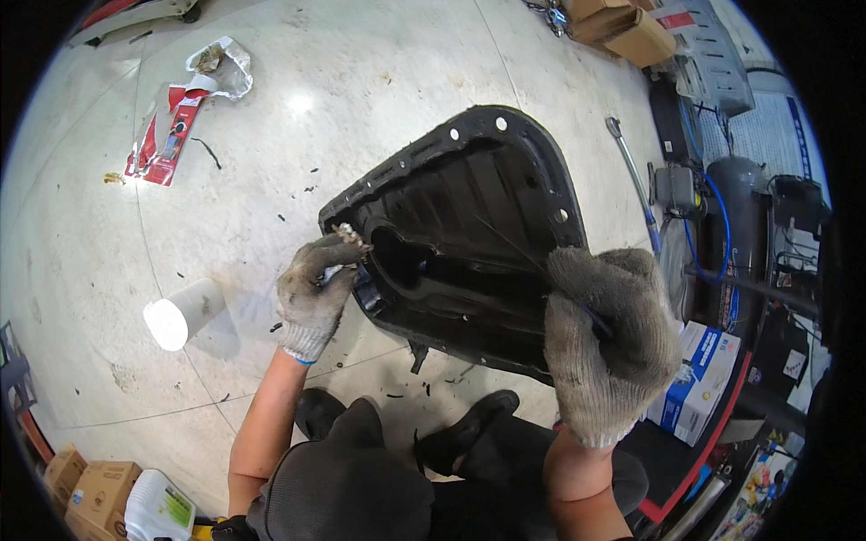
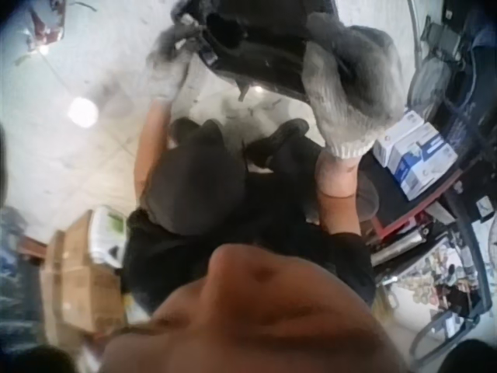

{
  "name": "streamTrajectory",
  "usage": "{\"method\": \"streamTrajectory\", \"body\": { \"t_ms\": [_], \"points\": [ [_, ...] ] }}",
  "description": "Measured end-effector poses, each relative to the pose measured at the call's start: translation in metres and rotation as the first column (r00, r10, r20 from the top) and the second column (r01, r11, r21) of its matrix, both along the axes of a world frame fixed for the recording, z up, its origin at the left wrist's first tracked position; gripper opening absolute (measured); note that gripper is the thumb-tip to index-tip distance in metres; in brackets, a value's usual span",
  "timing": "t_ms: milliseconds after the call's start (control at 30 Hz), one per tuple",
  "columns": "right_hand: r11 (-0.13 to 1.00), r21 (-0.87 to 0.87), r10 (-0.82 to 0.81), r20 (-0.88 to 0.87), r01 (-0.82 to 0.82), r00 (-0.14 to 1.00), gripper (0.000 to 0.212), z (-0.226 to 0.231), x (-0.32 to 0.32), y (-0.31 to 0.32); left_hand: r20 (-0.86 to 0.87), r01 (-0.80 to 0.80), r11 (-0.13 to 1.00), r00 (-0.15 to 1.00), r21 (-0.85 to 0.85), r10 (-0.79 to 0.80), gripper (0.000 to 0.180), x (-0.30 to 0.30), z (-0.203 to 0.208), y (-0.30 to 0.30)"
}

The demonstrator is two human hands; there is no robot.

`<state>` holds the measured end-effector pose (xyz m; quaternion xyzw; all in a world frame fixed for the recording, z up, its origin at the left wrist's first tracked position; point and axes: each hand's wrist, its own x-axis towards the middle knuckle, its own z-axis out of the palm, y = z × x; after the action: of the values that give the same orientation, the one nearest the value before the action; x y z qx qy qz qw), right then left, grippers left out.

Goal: The person removes old gasket material from the edges of a black oil pan using a scraper and gloved hands. They then wipe the interior and exterior surfaces with a white cloth, turning the pan over to access different sides.

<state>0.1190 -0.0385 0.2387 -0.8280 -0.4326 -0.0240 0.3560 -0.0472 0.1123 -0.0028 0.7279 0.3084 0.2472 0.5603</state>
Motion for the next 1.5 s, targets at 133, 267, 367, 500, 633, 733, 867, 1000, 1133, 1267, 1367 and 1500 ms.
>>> {"method": "streamTrajectory", "body": {
  "t_ms": [133, 267, 367, 500, 633, 733, 867, 1000, 1133, 1267, 1367, 1500],
  "points": [
    [0.999, 0.011, -0.033, -0.060, 0.034, 0.998, 0.029, 0.002, -0.003, 0.001, 0.229, -0.107, 0.993, 0.969, 0.048, 0.093, 0.024, 0.020, 0.024, 0.017],
    [0.998, 0.050, -0.027, -0.074, 0.030, 0.997, 0.029, 0.001, -0.002, 0.002, 0.336, -0.203, 0.979, 0.921, -0.015, 0.196, 0.028, 0.044, 0.063, 0.038],
    [0.999, 0.013, -0.027, -0.122, 0.029, 0.992, 0.026, 0.004, -0.003, 0.001, 0.373, -0.167, 0.983, 0.919, 0.071, 0.129, 0.029, 0.059, 0.085, 0.041],
    [0.999, -0.004, -0.033, -0.149, 0.032, 0.988, 0.025, 0.006, -0.003, 0.003, 0.359, -0.153, 0.982, 0.928, 0.114, 0.103, 0.035, 0.067, 0.079, 0.040],
    [1.000, 0.017, 0.011, -0.098, -0.009, 0.995, 0.027, 0.004, 0.014, -0.003, 0.241, -0.276, 0.945, 0.918, -0.178, 0.314, 0.038, 0.052, 0.046, 0.023],
    [0.999, 0.027, 0.028, -0.093, -0.026, 0.995, 0.026, 0.006, 0.025, -0.006, 0.222, -0.296, 0.909, 0.904, -0.294, 0.366, 0.041, 0.022, 0.021, 0.001],
    [0.999, 0.029, -0.009, -0.129, 0.013, 0.992, 0.023, 0.007, 0.036, -0.010, 0.095, -0.342, 0.840, 0.905, -0.421, 0.415, 0.042, 0.009, 0.014, -0.006],
    [0.999, 0.036, -0.002, -0.097, 0.006, 0.995, 0.022, 0.000, 0.050, -0.021, 0.069, -0.336, 0.865, 0.919, -0.373, 0.387, 0.044, 0.006, 0.016, -0.006],
    [0.999, 0.042, -0.019, -0.155, 0.026, 0.988, 0.021, 0.001, 0.052, -0.023, 0.088, -0.341, 0.790, 0.893, -0.510, 0.442, 0.046, 0.003, 0.016, -0.002],
    [0.995, 0.071, -0.048, -0.211, 0.064, 0.976, 0.023, -0.003, 0.055, -0.028, 0.103, -0.369, 0.661, 0.822, -0.653, 0.561, 0.046, -0.015, -0.010, 0.013],
    [0.992, 0.064, -0.092, -0.241, 0.110, 0.966, 0.025, -0.006, 0.062, -0.036, 0.067, -0.429, 0.626, 0.790, -0.651, 0.610, 0.048, -0.022, -0.022, 0.015],
    [0.990, 0.062, -0.101, -0.306, 0.126, 0.947, 0.025, -0.006, 0.066, -0.042, 0.126, -0.361, 0.836, 0.887, -0.412, 0.445, 0.049, -0.005, 0.011, 0.016]
  ]
}}
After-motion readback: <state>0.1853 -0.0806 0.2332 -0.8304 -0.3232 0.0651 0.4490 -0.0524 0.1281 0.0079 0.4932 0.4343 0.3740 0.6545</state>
